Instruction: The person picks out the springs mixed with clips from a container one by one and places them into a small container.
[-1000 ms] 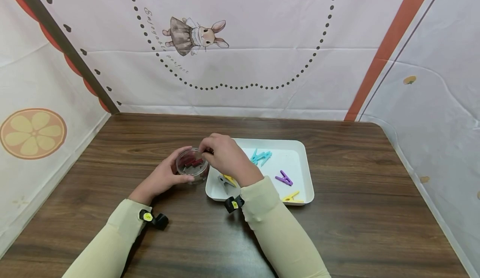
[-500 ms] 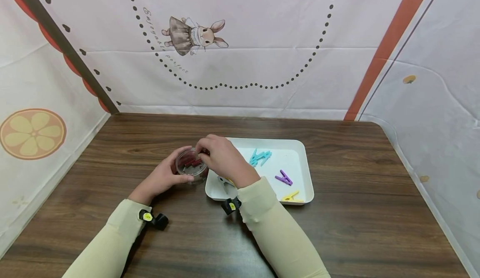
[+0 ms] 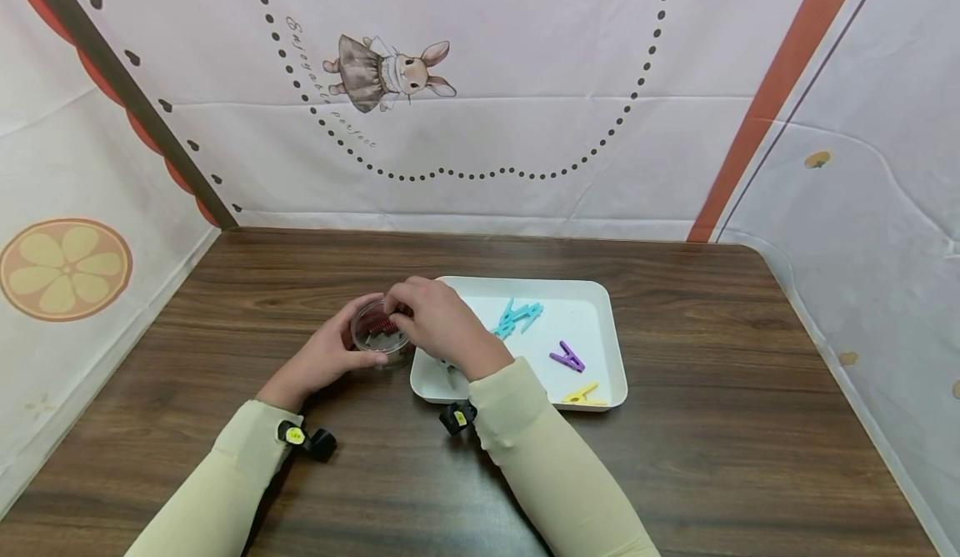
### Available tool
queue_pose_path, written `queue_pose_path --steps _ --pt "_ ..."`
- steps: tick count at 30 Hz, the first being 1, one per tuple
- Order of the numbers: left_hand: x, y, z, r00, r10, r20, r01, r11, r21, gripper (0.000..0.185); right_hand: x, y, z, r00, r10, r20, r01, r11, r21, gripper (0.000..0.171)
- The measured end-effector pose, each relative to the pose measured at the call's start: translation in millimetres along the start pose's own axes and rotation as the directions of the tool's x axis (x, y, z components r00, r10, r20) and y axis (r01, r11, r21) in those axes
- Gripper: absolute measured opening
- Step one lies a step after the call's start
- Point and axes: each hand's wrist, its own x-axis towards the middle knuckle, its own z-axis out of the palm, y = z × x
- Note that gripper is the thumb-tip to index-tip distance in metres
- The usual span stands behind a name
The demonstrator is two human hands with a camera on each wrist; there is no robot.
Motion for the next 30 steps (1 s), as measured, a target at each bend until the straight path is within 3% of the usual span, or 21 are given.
queue_pose_path --steps 6,9,17,30 --pt "-9.0 24.4 -1.2 1.000 0.010 0.015 -0.010 1.000 -0.003 0.089 1 0 4 1.000 -0.009 0.017 0.009 1.000 0.002 0.008" --pt "-10.4 26.9 -1.2 1.000 0.019 0.016 -0.019 1.000 0.000 0.088 1 1 6 0.999 -0.026 0.023 0.026 1.000 -0.014 0.008" --pt "-0.8 -2.6 0.2 1.000 0.007 -0.003 -0.007 1.000 0.001 0.090 1 0 9 0.999 -0.036 0.037 0.036 0.999 -0.010 0.008" --pt "-0.8 -4.8 1.3 0.999 0.049 -0.011 -0.049 0.999 -0.003 0.088 1 0 12 0.998 -0.047 0.033 0.048 0.999 -0.020 0.008"
